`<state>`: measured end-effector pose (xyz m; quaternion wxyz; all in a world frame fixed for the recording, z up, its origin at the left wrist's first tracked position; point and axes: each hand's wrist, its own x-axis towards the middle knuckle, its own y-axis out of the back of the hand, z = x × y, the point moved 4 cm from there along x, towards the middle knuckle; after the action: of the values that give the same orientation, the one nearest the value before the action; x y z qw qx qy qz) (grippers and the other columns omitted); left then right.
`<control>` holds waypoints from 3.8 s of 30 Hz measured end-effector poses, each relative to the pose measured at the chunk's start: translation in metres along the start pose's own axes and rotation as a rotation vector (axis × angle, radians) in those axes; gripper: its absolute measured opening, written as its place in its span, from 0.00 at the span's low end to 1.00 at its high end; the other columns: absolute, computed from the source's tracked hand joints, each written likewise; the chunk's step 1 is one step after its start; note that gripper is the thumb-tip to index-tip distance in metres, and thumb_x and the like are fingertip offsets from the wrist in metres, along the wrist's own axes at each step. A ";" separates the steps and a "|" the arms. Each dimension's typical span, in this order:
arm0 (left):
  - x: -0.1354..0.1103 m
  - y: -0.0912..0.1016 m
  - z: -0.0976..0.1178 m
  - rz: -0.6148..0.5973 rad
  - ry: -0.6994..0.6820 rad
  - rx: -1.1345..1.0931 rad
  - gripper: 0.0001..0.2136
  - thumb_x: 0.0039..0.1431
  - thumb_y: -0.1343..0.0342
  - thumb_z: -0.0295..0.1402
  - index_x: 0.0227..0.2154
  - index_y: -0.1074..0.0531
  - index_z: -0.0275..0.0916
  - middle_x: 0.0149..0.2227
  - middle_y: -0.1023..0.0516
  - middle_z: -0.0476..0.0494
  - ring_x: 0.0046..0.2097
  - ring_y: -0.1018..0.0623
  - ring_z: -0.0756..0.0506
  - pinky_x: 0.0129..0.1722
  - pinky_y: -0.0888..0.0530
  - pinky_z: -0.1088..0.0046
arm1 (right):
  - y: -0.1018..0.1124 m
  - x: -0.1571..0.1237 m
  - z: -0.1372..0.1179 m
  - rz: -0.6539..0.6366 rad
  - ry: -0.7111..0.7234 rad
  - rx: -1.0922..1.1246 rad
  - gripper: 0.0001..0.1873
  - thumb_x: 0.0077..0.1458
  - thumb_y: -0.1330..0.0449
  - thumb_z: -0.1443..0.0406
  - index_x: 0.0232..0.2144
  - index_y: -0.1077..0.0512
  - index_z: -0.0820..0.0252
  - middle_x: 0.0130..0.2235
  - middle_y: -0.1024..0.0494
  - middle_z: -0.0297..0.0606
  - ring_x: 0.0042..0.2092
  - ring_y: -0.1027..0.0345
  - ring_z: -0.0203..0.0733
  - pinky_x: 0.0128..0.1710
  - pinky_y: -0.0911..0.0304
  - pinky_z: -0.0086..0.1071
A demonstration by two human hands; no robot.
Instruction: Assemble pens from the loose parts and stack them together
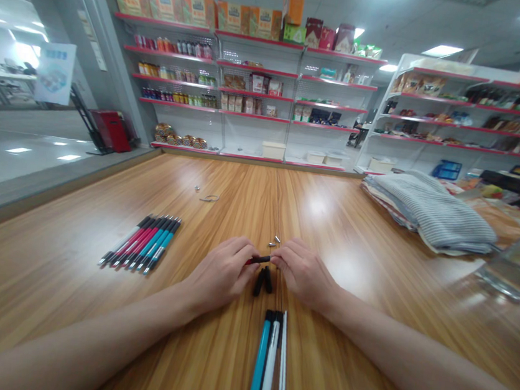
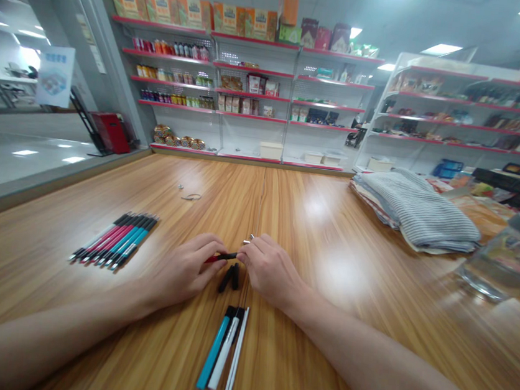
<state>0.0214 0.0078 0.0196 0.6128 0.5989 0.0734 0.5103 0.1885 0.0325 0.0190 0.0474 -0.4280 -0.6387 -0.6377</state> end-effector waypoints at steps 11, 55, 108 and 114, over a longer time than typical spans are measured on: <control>0.000 0.003 0.001 -0.009 -0.005 0.047 0.06 0.62 0.51 0.31 0.35 0.30 0.37 0.39 0.29 0.41 0.42 0.30 0.44 0.43 0.31 0.63 | 0.000 0.001 -0.002 -0.022 0.001 -0.023 0.10 0.64 0.51 0.67 0.34 0.32 0.62 0.32 0.29 0.41 0.37 0.37 0.42 0.38 0.39 0.36; -0.002 0.006 0.002 0.036 -0.009 0.148 0.07 0.61 0.50 0.30 0.34 0.27 0.37 0.50 0.33 0.36 0.51 0.33 0.38 0.50 0.33 0.54 | 0.001 -0.001 -0.001 0.005 0.005 -0.036 0.09 0.62 0.50 0.70 0.32 0.32 0.61 0.31 0.29 0.40 0.36 0.38 0.41 0.36 0.39 0.35; -0.004 0.002 -0.019 0.118 0.193 -0.704 0.05 0.53 0.38 0.32 0.31 0.26 0.37 0.32 0.23 0.45 0.35 0.24 0.48 0.38 0.29 0.73 | 0.011 -0.010 -0.009 0.085 0.059 0.042 0.07 0.59 0.45 0.64 0.30 0.33 0.62 0.25 0.30 0.36 0.26 0.39 0.35 0.27 0.46 0.29; -0.004 0.003 -0.019 0.142 0.208 -0.677 0.06 0.54 0.39 0.33 0.31 0.27 0.36 0.32 0.23 0.45 0.35 0.25 0.48 0.38 0.29 0.72 | 0.011 -0.009 -0.008 0.092 0.067 0.043 0.06 0.58 0.44 0.64 0.32 0.33 0.61 0.26 0.29 0.35 0.28 0.38 0.35 0.28 0.45 0.30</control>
<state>0.0045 0.0168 0.0145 0.7289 0.3102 -0.0794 0.6052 0.1971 0.0194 0.0238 0.1069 -0.4342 -0.6299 -0.6351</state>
